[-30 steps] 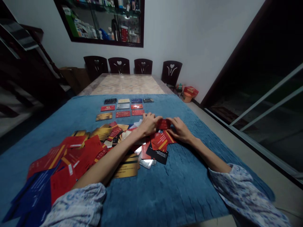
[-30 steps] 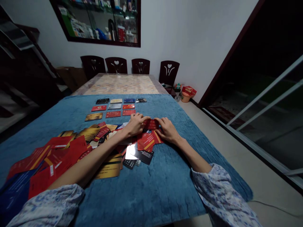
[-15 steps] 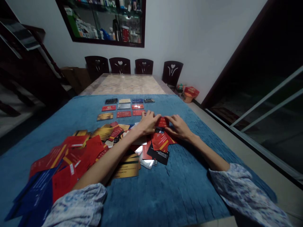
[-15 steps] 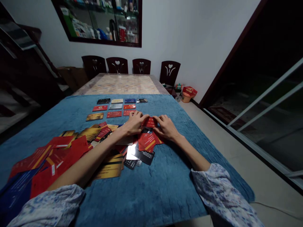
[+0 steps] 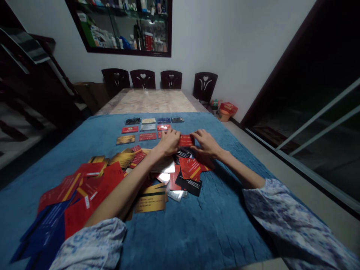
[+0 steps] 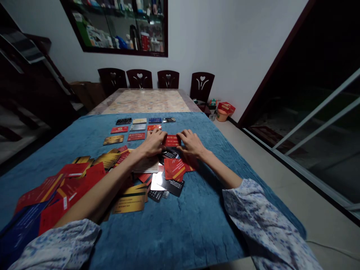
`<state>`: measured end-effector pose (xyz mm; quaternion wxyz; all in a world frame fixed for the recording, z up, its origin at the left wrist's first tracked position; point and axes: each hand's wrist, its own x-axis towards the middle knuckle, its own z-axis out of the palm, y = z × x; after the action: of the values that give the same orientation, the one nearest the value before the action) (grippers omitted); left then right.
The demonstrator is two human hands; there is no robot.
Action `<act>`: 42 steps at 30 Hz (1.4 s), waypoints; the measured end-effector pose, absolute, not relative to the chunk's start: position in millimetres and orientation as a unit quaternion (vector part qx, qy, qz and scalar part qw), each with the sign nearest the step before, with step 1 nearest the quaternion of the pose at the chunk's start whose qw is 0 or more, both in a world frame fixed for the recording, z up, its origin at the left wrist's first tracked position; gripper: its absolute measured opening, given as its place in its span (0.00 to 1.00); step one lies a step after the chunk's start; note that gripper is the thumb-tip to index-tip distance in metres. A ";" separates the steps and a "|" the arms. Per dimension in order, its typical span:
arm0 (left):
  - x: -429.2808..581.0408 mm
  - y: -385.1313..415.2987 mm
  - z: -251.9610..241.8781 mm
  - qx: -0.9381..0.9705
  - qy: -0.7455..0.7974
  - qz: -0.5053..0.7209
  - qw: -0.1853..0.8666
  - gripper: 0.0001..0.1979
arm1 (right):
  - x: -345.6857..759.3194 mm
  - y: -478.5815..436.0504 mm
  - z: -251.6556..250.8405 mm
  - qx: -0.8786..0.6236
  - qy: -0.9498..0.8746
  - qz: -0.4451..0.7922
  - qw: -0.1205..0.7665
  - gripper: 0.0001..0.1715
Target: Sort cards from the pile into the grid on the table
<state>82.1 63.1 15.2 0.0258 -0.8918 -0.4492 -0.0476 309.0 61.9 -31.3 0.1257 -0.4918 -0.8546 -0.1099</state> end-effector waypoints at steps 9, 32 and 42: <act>64.0 79.0 18.1 -0.871 -0.486 -0.046 0.048 0.16 | 281.6 82.0 -11.0 -0.509 -0.854 -0.092 0.063 0.34; 25.3 142.6 7.3 -0.831 -0.556 0.005 0.011 0.21 | 209.7 143.8 9.0 -0.542 -0.839 -0.036 -0.039 0.25; 25.6 158.1 0.4 -0.826 -0.563 0.024 -0.013 0.13 | 201.1 154.1 3.9 -0.560 -0.827 -0.009 -0.057 0.27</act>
<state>25.6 158.1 0.4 -0.0133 -0.8259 -0.5631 0.0236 201.1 154.1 3.9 -0.0567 -0.5597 -0.8267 -0.0087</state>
